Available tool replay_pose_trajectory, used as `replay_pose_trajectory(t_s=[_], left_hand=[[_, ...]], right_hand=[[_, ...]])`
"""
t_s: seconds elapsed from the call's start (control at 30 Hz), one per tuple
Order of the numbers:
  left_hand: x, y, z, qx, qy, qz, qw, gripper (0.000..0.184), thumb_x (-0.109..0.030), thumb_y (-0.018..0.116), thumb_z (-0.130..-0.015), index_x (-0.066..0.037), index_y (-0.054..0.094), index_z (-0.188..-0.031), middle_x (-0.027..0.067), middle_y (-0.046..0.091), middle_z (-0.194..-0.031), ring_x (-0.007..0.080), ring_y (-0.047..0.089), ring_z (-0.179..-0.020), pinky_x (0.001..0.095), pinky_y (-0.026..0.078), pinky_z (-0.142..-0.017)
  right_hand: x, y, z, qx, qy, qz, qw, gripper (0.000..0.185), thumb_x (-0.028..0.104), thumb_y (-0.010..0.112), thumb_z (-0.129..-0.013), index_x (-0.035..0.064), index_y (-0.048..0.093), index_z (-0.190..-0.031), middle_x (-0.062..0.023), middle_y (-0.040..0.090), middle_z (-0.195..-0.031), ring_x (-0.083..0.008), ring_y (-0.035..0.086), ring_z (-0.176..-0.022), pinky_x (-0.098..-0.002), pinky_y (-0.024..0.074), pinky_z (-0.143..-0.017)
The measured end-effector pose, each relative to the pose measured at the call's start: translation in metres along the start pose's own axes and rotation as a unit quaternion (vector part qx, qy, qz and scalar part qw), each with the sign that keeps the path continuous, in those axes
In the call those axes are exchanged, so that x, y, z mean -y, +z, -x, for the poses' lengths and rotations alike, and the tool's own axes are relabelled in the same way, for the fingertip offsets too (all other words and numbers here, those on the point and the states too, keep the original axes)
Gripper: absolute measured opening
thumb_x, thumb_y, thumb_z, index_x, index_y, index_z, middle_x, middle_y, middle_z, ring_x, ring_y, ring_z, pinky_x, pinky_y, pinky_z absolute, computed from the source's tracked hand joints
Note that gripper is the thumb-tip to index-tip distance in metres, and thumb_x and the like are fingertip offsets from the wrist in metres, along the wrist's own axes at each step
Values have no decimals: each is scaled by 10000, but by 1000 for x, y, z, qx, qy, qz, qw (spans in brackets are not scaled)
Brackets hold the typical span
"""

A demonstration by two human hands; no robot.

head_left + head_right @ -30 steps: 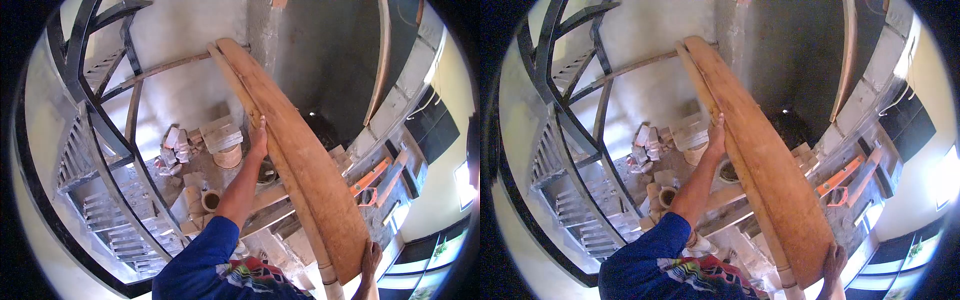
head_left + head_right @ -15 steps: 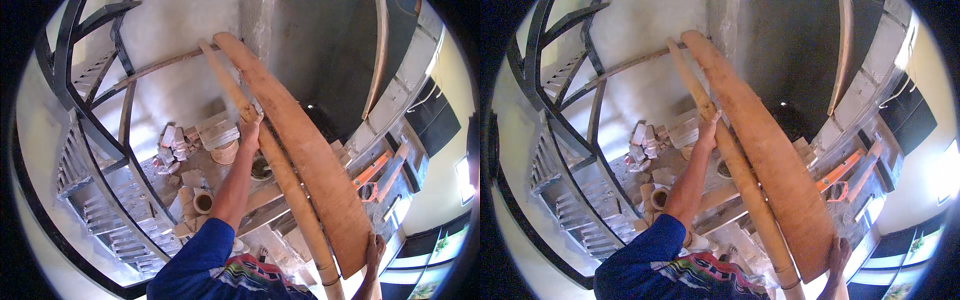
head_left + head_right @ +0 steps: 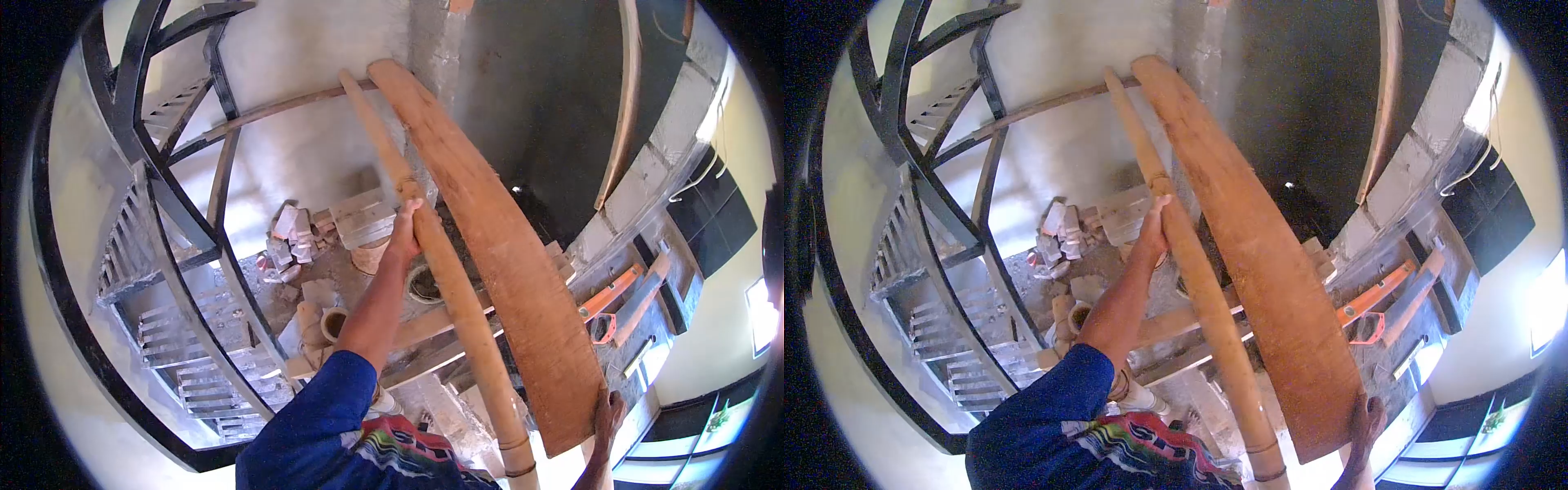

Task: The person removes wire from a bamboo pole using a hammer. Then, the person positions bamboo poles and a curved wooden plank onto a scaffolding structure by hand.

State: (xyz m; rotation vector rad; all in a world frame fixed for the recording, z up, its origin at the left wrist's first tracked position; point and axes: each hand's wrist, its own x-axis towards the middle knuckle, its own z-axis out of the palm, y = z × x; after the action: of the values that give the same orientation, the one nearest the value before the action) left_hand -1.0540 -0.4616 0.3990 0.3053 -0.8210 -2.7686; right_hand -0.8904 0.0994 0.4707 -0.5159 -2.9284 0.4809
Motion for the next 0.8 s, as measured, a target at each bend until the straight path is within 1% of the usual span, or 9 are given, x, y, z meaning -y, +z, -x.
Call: replay_pose_trajectory(t_s=[0.03, 0.17, 0.23, 0.3, 0.37, 0.47, 0.53, 0.57, 0.8], left_hand=[[-4, -6, 7, 57, -23, 24, 998, 426, -403, 601, -820, -47, 545, -1048, 141, 617, -862, 292, 623, -754, 440, 536, -695], [-11, -18, 15, 69, 29, 65, 995, 487, -472, 593, -820, -33, 550, -1026, 159, 621, -866, 286, 626, -747, 432, 536, -694], [-12, -25, 6, 14, -15, 22, 1000, 545, -517, 621, -806, -33, 553, -1048, 154, 624, -867, 277, 626, -742, 415, 538, -703], [-16, -17, 11, -59, 39, -85, 994, 591, -542, 649, -791, -40, 554, -1087, 135, 628, -943, 257, 623, -800, 387, 532, -709], [-17, -5, 19, -119, 83, -184, 972, 574, -510, 675, -786, -66, 552, -1128, 95, 612, -1006, 237, 605, -872, 377, 516, -746], [-17, 14, 30, -133, 6, -210, 969, 555, -442, 720, -768, -72, 545, -1142, 72, 588, -1016, 239, 583, -900, 393, 494, -791], [-7, 6, 19, -130, 112, -236, 956, 538, -196, 797, -707, 25, 522, -1114, 103, 591, -972, 249, 609, -804, 393, 530, -674], [-6, 1, 15, -119, 48, -227, 965, 502, -263, 766, -728, -82, 544, -1139, 52, 578, -967, 226, 578, -855, 379, 498, -756], [-4, 3, 17, -120, 88, -184, 972, 427, -202, 721, -735, -86, 540, -1104, 64, 559, -928, 231, 574, -822, 396, 504, -676]], right_hand=[[3, -2, 2, 1, -7, -8, 1000, 516, 407, 583, -858, -68, 496, -676, -212, 492, -614, -307, 436, -593, -446, 374, -598], [-9, 9, -1, -24, -46, -49, 997, 543, 440, 574, -861, -71, 509, -687, -213, 501, -619, -308, 443, -595, -456, 382, -608], [-8, 7, 0, -11, -32, -58, 998, 550, 450, 574, -863, -69, 515, -693, -213, 502, -625, -301, 446, -602, -455, 382, -611], [11, -7, 10, 6, -16, -60, 998, 572, 483, 573, -869, -63, 524, -708, -204, 493, -633, -273, 443, -623, -451, 380, -610], [4, -1, 9, 0, -31, -90, 995, 573, 493, 572, -871, -61, 533, -732, -198, 496, -643, -271, 447, -633, -451, 379, -611], [7, 1, 12, 3, -1, -6, 1000, 570, 516, 488, -904, -39, 581, -813, -275, 578, -815, -401, 540, -769, -461, 413, -722], [1, 8, 13, -29, -34, 13, 999, 557, 499, 474, -924, -35, 581, -808, -228, 546, -717, -357, 498, -680, -454, 388, -663], [3, 4, 15, -29, -29, 18, 999, 557, 499, 474, -924, -35, 581, -808, -228, 546, -717, -357, 498, -680, -454, 388, -663], [-2, 1, 19, -7, -37, -3, 999, 547, 478, 493, -920, -39, 543, -747, -188, 482, -656, -276, 438, -643, -412, 371, -633]])
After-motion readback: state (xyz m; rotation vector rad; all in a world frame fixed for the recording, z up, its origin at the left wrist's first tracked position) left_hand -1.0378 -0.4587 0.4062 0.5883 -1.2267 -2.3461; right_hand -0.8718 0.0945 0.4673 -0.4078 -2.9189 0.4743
